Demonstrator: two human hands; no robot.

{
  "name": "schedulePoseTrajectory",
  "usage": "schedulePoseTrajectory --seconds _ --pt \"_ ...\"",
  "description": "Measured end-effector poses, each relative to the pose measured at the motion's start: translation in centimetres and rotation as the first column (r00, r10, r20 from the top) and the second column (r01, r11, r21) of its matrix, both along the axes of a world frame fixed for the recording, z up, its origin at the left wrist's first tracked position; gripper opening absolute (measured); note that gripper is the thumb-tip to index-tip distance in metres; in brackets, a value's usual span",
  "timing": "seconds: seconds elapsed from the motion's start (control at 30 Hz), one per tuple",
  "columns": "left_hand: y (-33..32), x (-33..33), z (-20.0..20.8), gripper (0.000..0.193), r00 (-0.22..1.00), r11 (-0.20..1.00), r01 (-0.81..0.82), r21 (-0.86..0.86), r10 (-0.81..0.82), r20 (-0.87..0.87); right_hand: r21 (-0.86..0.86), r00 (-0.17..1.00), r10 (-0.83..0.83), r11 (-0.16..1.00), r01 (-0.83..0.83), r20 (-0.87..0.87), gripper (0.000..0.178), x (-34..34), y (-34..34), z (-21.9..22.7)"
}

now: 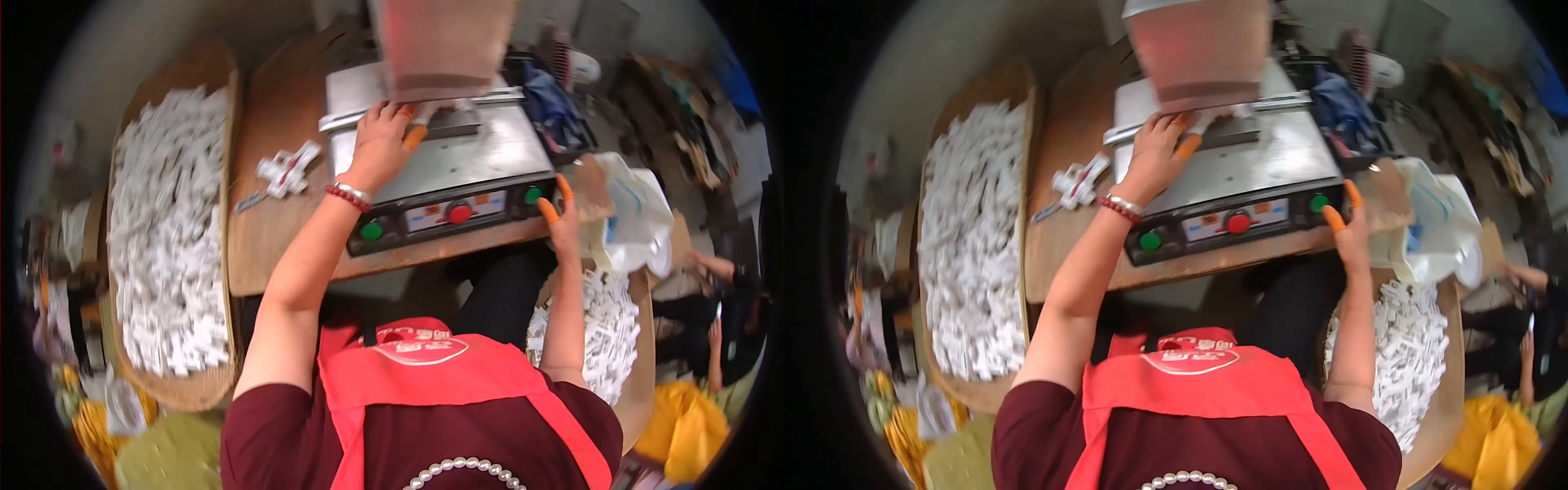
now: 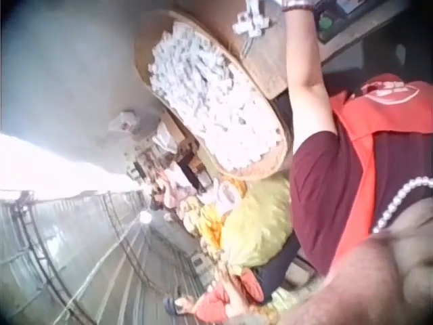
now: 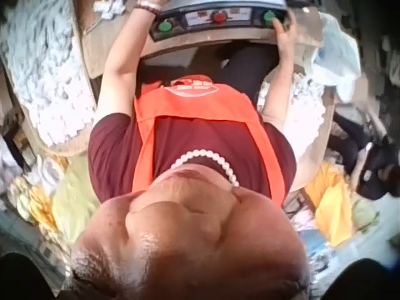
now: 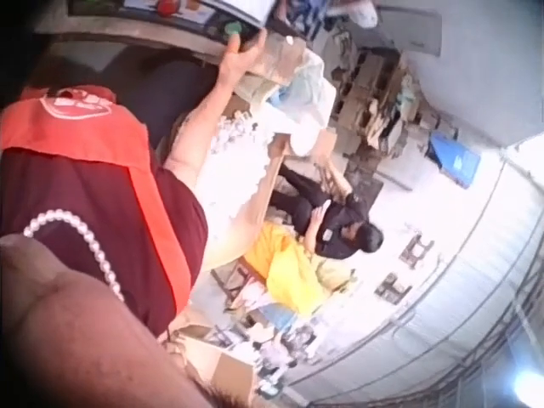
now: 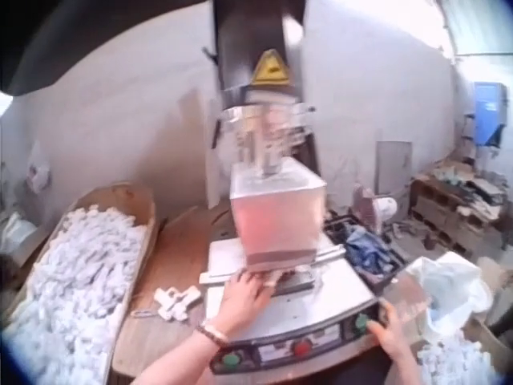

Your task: The person prints designs onto plastic toy gun parts by taking them from a basket, positioning each part into a stamping machine to stamp it, and placing the stamped parts into a container.

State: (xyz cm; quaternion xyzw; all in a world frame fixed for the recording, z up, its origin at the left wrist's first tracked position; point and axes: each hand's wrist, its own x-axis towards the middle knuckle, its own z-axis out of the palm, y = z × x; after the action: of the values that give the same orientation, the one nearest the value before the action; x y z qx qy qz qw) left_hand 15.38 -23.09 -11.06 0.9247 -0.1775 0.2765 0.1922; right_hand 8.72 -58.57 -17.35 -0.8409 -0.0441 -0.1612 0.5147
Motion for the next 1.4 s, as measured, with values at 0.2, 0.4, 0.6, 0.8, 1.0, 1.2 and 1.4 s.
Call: schedulePoseTrajectory --seconds 0.2,0.4,0.6,0.8,1.0,1.2,1.4 --pt "6.1 -11.0 -2.9 0.067 0.988 0.993 0.118 0.023 -0.114 -0.108 -0.045 0.997 -0.010 0.999 0.007 -0.072 0.069 4.1 -4.4 -5.2" --pt "12.6 -12.3 -1.8 0.046 0.972 0.927 0.222 -0.301 -0.234 -0.004 0.183 0.993 -0.016 0.982 0.038 -0.119 0.061 3.6 -3.2 -4.6" --pt "39.8 -11.8 -13.2 0.033 0.699 0.711 -0.703 -0.014 0.688 -0.197 0.319 0.996 0.059 0.947 -0.034 -0.071 0.052 2.4 -2.0 -3.3" --pt "47.4 -9.2 -20.7 0.062 0.327 0.589 -0.740 0.326 0.737 -0.592 0.233 0.994 -0.034 0.971 0.057 -0.100 0.050 1.9 -1.7 -3.1" --pt "49.1 -16.5 -12.6 0.073 0.534 0.459 -0.843 -0.278 0.661 -0.527 -0.312 0.924 -0.232 0.892 0.327 0.304 0.065 0.8 0.1 -1.1" --pt "25.1 -14.1 2.3 0.039 0.972 0.269 -0.234 -0.934 0.095 -0.216 -0.504 0.874 0.138 0.853 0.134 0.467 0.034 6.9 9.1 5.3" --pt "6.2 -10.3 -1.2 0.033 0.990 0.635 -0.138 -0.760 0.094 -0.101 -0.244 0.817 0.342 0.936 -0.253 0.465 0.023 15.2 13.1 3.9"
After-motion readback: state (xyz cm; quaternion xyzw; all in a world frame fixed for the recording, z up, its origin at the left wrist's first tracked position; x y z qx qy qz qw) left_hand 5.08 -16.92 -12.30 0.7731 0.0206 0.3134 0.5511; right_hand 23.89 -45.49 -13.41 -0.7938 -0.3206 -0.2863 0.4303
